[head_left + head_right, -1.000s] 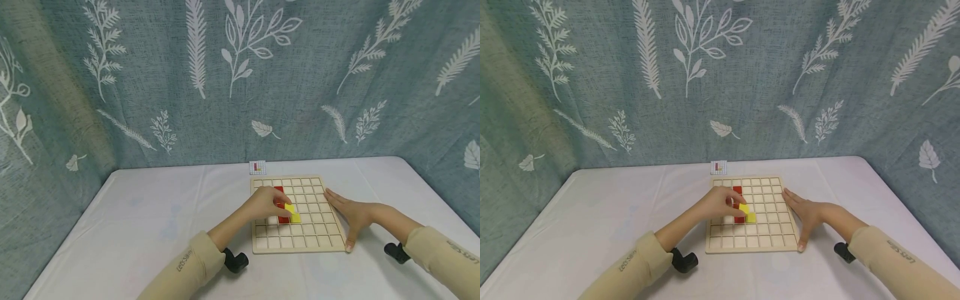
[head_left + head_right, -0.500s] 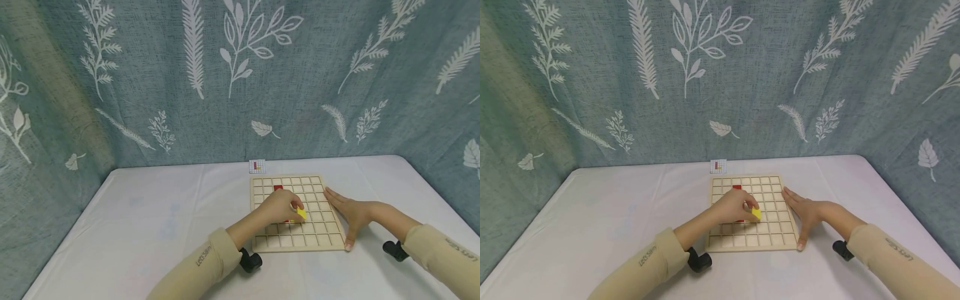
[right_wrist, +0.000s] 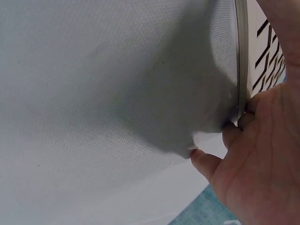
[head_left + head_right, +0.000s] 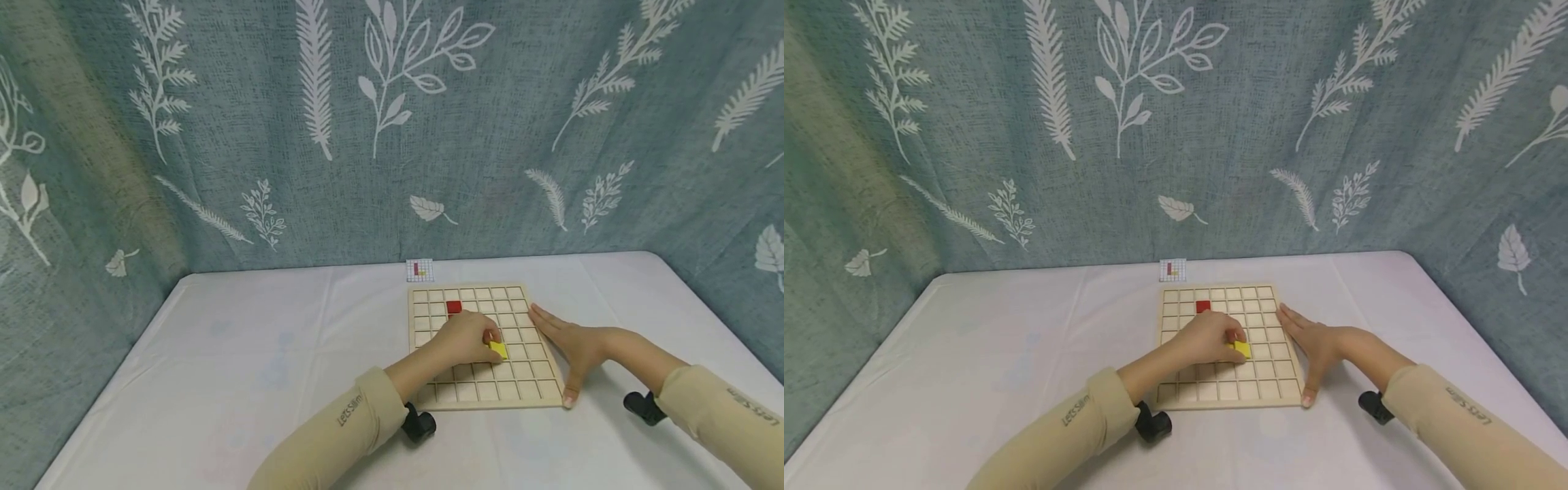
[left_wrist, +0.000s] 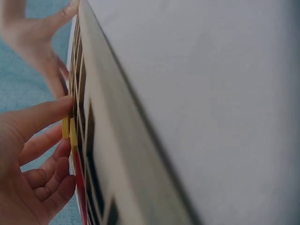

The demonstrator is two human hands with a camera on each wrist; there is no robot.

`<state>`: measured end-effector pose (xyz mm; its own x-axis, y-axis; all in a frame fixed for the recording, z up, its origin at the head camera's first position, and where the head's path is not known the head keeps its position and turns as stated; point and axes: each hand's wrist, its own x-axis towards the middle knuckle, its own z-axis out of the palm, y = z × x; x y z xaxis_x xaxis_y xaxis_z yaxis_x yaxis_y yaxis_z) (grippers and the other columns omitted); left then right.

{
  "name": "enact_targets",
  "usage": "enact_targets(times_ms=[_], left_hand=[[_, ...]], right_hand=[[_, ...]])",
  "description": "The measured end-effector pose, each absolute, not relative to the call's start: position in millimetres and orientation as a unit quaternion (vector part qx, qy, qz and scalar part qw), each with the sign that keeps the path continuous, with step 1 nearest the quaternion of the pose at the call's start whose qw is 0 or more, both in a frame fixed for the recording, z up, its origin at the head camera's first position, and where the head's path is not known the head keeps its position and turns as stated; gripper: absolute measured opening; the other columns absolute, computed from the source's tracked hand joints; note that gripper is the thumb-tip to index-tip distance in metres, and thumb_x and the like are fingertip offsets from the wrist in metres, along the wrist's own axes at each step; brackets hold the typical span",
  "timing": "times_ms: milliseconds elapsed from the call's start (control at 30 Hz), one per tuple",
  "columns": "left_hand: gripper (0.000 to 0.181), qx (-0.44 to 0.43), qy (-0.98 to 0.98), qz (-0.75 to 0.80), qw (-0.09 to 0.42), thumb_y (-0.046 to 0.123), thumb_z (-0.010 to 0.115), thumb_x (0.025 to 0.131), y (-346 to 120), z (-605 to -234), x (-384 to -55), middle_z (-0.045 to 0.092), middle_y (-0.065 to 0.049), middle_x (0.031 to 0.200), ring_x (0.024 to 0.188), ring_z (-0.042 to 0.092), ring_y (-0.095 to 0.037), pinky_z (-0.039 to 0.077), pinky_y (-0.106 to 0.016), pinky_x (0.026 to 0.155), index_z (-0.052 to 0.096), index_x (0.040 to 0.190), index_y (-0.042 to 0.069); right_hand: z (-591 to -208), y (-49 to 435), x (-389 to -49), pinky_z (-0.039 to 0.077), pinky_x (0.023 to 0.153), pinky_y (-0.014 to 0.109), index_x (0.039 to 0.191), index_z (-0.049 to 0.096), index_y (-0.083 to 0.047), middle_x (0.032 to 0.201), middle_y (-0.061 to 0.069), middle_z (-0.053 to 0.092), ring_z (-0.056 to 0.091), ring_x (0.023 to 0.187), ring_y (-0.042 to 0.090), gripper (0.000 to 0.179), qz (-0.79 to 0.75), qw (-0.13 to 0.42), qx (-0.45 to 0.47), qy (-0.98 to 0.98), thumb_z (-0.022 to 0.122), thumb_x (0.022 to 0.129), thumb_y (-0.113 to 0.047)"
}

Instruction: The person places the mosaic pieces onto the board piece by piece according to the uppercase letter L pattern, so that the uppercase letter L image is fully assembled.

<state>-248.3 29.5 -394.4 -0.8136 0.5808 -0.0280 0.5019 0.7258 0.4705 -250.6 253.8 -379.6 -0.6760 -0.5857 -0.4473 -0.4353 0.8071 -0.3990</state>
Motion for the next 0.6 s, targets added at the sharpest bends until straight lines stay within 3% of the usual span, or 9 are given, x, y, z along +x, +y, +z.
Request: enact_targets(times_ms=[400, 600], left_hand=[[0.023, 0.291, 0.928, 0.218, 0.085, 0.035, 0.079, 0.071, 32.3, -398.3, -251.6, 0.061, 0.011, 0.076, 0.071, 0.053, -0.002, 0.041, -0.016, 0.062, 0.071, 0.088, 0.020], [0.028, 0.285, 0.917, 0.263, 0.091, 0.042, 0.071, 0.078, 24.8, -397.8, -249.4, 0.065, 0.008, 0.084, 0.074, 0.055, -0.002, 0.043, -0.016, 0.064, 0.071, 0.094, 0.019]], right_hand=[[-379.9, 253.2, -251.8, 0.018, 0.102, 0.063, 0.143, -0.005, 0.008, 0.149, 0.027, -0.013, -0.001, 0.135, 0.050, 0.145, -0.132, 0.290, -0.279, 0.906, 0.089, 0.045, -0.043], [-382.2, 255.4, -249.4, 0.017, 0.102, 0.064, 0.143, -0.003, 0.010, 0.149, 0.028, -0.012, -0.001, 0.134, 0.050, 0.143, -0.147, 0.283, -0.289, 0.903, 0.089, 0.047, -0.043]])
